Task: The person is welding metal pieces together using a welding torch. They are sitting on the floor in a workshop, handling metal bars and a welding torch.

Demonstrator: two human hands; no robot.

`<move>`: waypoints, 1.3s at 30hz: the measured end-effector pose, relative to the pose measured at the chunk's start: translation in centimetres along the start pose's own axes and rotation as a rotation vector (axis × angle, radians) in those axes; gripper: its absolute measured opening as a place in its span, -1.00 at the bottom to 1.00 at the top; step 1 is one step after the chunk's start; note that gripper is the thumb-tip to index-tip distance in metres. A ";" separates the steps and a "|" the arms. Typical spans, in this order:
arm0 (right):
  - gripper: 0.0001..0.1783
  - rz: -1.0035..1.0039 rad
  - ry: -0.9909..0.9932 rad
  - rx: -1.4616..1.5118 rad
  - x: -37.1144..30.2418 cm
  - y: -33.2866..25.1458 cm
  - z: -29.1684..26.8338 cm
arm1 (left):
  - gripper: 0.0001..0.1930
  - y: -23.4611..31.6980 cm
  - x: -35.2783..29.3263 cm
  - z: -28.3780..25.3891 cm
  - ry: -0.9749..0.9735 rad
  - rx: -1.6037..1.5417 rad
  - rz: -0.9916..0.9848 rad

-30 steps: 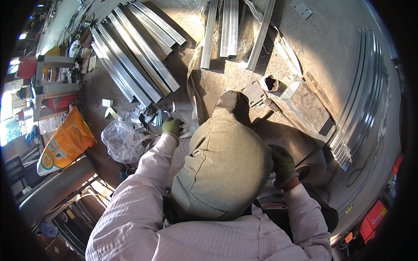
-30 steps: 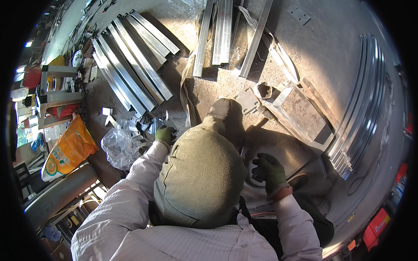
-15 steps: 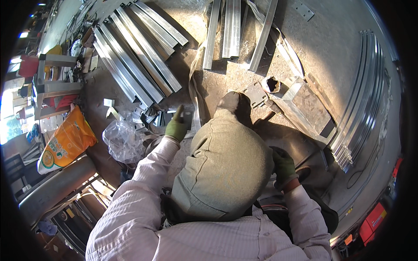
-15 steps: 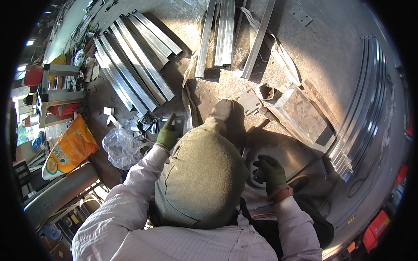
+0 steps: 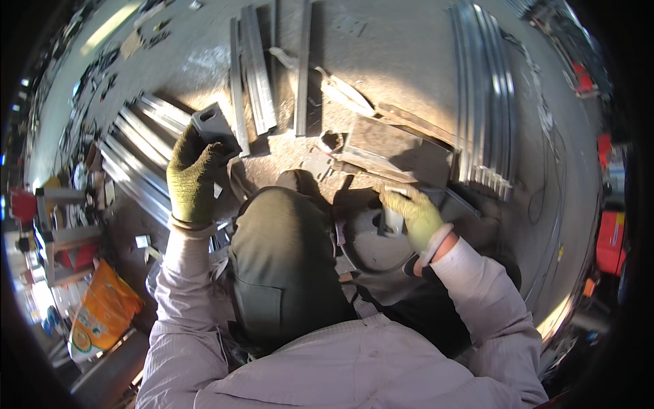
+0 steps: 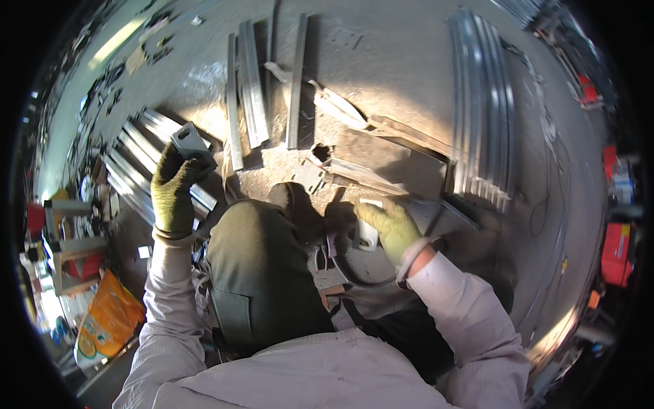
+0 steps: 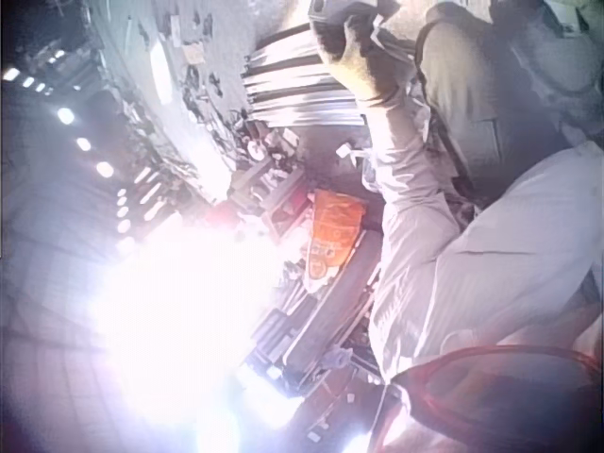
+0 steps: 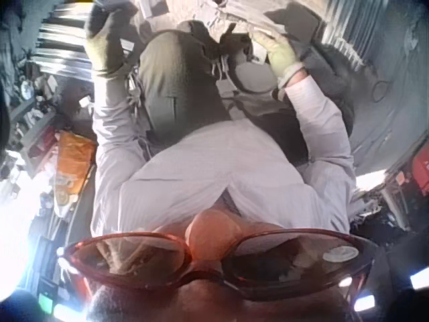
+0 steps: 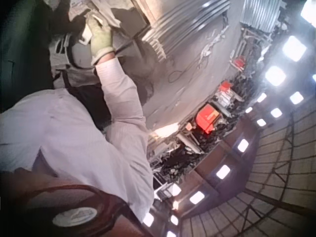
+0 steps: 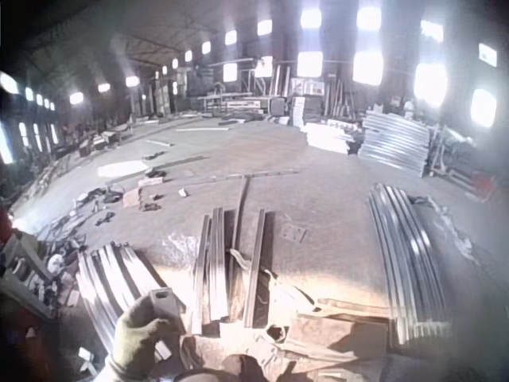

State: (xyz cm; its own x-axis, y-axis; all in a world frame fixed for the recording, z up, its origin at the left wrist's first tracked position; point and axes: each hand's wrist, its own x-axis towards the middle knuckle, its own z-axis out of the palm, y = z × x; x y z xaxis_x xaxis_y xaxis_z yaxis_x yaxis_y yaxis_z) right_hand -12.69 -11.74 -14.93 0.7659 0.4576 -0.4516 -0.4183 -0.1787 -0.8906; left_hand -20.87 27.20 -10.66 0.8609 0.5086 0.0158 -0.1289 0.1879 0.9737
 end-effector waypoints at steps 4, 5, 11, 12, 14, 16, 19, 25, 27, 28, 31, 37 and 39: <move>-0.53 -0.519 0.150 -0.441 -1.8 -2.4 -1.8 | -0.47 5.2 -2.9 11.5 -0.340 0.085 -0.092; -0.49 -0.765 0.162 -0.993 -2.2 -3.2 -2.8 | -0.47 5.1 -3.9 14.2 -0.503 0.051 -0.111; -0.48 -0.110 0.089 0.816 -2.7 -2.9 -4.7 | -0.58 -1.8 -6.9 26.9 -0.691 0.561 -0.310; -0.47 -0.097 0.079 0.844 -2.5 -2.4 -5.5 | -0.59 -3.0 -7.1 27.6 -0.664 0.623 -0.293; -0.53 -0.155 0.078 0.835 -1.8 -0.6 -6.4 | -0.58 -5.4 -7.6 28.4 -0.698 0.619 -0.333; -0.64 -0.089 0.235 0.634 -0.1 1.1 -7.3 | -0.50 -7.9 -7.6 28.9 -0.677 0.812 -0.221; -0.69 -0.032 0.352 0.688 2.2 3.3 -8.4 | -0.45 -11.3 -6.7 29.0 -0.654 0.845 -0.175; -0.75 0.004 0.197 0.880 6.2 5.6 -11.5 | -0.54 -14.0 -4.1 30.0 -0.585 0.773 -0.187; -0.76 0.131 0.221 0.980 8.0 6.4 -12.9 | -0.55 -13.6 -3.2 29.9 -0.541 1.004 -0.054; -0.77 0.023 0.160 0.924 8.5 7.2 -14.0 | -0.55 -13.3 -2.8 29.7 -0.539 0.987 -0.092; -0.81 -0.019 0.368 0.893 11.0 10.0 -17.4 | -0.53 -13.3 -1.8 29.0 -0.486 0.906 -0.181; -0.62 0.047 0.641 -0.219 17.0 15.2 -22.7 | -0.65 -16.0 -0.5 27.1 -0.581 1.000 -0.230; -0.56 0.113 0.623 -0.293 18.7 16.0 -22.7 | -0.67 -17.0 0.8 26.8 -0.649 1.064 -0.212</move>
State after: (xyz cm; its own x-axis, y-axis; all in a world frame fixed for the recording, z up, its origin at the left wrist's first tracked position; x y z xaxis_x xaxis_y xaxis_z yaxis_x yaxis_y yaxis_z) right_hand 6.05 -25.85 -38.90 0.8994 -0.1466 -0.4117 -0.4301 -0.4639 -0.7745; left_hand -4.75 1.89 -21.05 0.9375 -0.0101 -0.3479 0.2397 -0.7058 0.6666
